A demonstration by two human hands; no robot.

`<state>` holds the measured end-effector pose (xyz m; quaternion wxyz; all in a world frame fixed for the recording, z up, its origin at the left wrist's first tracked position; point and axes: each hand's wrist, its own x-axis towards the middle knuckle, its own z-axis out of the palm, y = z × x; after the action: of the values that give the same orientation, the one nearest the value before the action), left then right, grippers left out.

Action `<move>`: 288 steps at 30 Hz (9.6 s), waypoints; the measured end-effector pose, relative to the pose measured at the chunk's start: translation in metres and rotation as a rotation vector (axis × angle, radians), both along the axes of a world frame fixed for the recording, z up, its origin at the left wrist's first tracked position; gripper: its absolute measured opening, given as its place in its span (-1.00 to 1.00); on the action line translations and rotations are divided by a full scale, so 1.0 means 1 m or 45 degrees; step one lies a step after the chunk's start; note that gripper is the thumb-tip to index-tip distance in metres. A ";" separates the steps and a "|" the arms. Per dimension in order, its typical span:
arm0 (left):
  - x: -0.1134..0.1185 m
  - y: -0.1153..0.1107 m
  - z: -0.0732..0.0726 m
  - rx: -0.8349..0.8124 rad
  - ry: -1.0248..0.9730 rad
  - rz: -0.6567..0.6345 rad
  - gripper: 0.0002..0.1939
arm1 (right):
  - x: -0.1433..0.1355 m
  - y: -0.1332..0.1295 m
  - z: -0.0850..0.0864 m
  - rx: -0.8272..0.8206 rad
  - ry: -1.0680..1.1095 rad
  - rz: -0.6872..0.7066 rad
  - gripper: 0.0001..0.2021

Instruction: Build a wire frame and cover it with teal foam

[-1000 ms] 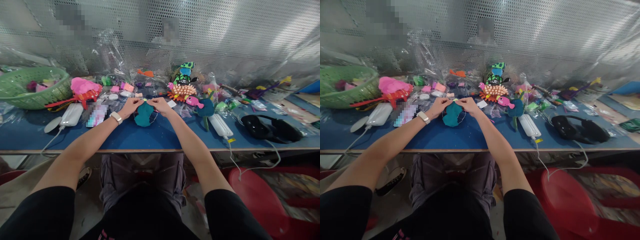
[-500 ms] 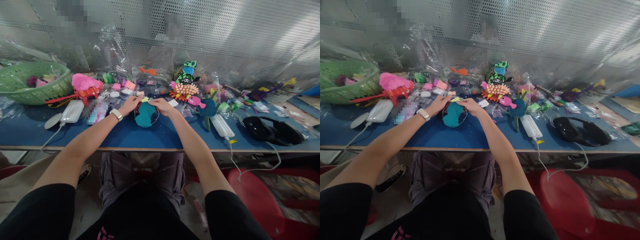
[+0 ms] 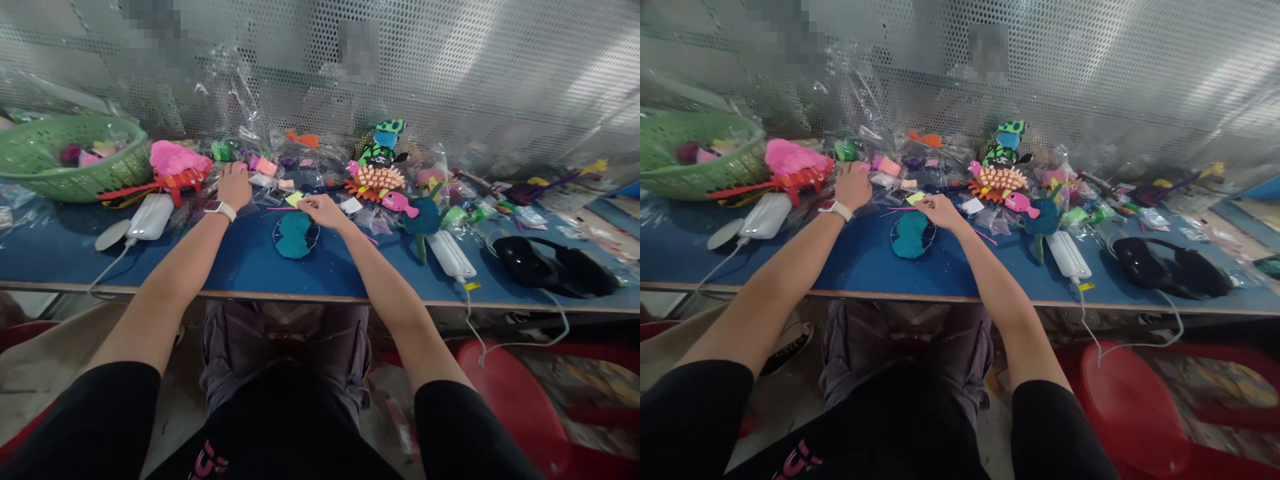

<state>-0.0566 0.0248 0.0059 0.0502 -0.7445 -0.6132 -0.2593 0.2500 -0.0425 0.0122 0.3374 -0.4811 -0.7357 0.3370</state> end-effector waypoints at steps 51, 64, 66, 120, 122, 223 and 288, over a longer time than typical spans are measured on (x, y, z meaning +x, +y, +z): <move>0.092 -0.054 -0.007 0.133 -0.693 -0.675 -0.88 | 0.002 0.007 -0.004 0.703 -0.020 -0.262 -0.42; 0.088 -0.041 -0.019 0.149 -0.922 -0.747 -0.75 | 0.000 0.027 -0.026 0.667 0.216 -0.181 -0.24; 0.087 -0.037 -0.022 0.141 -0.971 -0.754 -0.66 | 0.000 0.027 -0.026 0.647 0.253 -0.163 -0.25; 0.086 -0.041 -0.023 0.024 -0.859 -0.792 -0.76 | -0.005 0.013 -0.015 0.599 0.099 0.006 -0.59; 0.086 -0.041 -0.023 0.017 -0.867 -0.794 -0.77 | -0.004 0.013 -0.015 0.603 0.085 0.020 -0.66; 0.093 -0.043 -0.029 0.356 -0.465 -0.950 -0.65 | -0.021 -0.002 -0.005 0.454 0.220 -0.014 -0.41; 0.073 -0.043 -0.011 0.070 -0.463 -1.023 -0.48 | 0.001 0.004 0.007 -0.074 0.573 0.263 -0.50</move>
<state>0.0164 -0.0184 -0.0053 -0.1436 -0.8644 -0.2669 -0.4012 0.2509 -0.0388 0.0196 0.4424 -0.3256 -0.6774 0.4894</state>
